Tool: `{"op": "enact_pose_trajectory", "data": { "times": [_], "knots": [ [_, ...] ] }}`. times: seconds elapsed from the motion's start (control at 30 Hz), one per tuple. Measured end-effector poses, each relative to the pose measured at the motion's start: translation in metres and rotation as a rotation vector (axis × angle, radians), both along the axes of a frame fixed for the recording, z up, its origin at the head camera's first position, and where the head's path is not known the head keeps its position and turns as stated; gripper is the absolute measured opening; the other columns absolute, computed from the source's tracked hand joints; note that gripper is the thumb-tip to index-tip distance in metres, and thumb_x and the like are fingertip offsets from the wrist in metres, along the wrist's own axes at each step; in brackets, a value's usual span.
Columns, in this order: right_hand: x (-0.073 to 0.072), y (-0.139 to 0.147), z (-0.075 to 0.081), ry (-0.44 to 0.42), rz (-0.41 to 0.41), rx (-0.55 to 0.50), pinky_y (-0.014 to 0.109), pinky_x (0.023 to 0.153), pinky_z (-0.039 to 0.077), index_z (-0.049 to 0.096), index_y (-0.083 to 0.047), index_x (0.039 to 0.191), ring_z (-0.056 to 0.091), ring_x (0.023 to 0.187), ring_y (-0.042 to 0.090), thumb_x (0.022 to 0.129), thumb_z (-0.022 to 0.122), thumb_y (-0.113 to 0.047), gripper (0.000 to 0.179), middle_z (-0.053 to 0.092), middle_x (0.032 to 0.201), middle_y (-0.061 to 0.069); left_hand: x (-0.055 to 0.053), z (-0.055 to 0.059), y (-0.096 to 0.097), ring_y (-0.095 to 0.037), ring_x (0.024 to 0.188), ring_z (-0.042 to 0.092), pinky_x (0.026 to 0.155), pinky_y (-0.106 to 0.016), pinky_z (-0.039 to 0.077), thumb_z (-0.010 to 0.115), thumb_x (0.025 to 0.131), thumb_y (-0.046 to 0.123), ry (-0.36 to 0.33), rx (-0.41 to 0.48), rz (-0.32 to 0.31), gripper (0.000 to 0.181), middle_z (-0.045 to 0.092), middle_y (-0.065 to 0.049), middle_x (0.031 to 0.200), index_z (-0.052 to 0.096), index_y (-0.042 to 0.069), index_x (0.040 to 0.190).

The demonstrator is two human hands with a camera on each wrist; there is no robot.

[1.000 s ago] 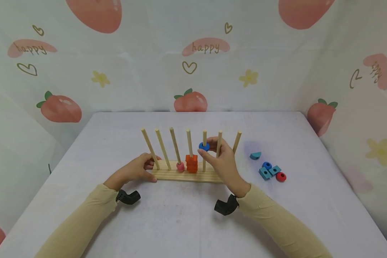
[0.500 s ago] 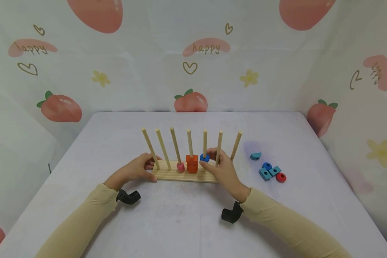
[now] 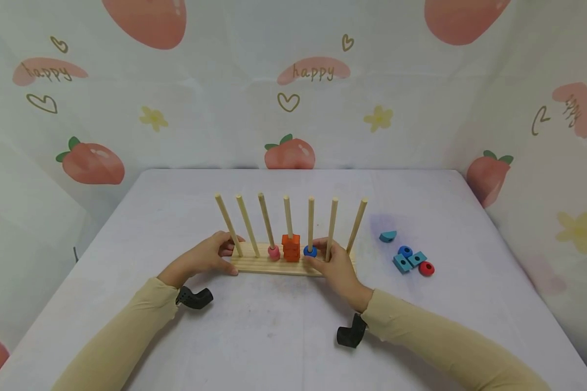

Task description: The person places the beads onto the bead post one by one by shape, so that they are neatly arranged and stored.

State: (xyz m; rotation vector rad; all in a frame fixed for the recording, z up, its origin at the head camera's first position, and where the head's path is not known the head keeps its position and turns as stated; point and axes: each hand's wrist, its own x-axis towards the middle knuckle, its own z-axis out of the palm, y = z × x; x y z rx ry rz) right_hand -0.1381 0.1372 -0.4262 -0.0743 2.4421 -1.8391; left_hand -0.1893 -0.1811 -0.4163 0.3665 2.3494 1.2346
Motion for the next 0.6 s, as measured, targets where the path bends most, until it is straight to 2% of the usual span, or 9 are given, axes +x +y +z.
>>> {"op": "enact_pose_trajectory", "data": {
  "times": [0.23,0.37,0.6],
  "knots": [
    [-0.0003,0.0013,0.0013,0.003,0.011,0.073,0.015,0.070,0.047,0.061,0.001,0.111,0.055,0.088,0.016,0.084,0.075,-0.010,0.033,0.067,0.103,0.015,0.0000,0.0005,0.0005,-0.034,0.120,0.049,0.104,-0.040,0.047,0.086,0.067,0.000,-0.005,-0.003,0.011,0.079,0.040,-0.022,0.129,0.043,-0.009,0.133],
    [-0.0003,0.0008,0.0013,0.001,-0.003,0.113,0.019,0.081,0.047,0.061,0.001,0.112,0.056,0.097,0.021,0.084,0.074,-0.009,0.032,0.066,0.107,0.015,0.0003,0.0014,0.0012,-0.035,0.121,0.050,0.104,-0.040,0.047,0.086,0.067,0.000,-0.010,-0.008,0.013,0.081,0.040,-0.022,0.129,0.042,-0.009,0.134],
    [-0.0010,0.0001,-0.0002,0.019,0.011,0.135,0.039,0.099,0.049,0.059,0.001,0.114,0.058,0.111,0.030,0.084,0.073,-0.004,0.033,0.065,0.114,0.017,0.0017,0.0037,0.0014,-0.036,0.123,0.049,0.105,-0.040,0.047,0.085,0.067,-0.001,-0.028,0.003,0.022,0.083,0.040,-0.023,0.129,0.040,-0.010,0.136]
  ]
}}
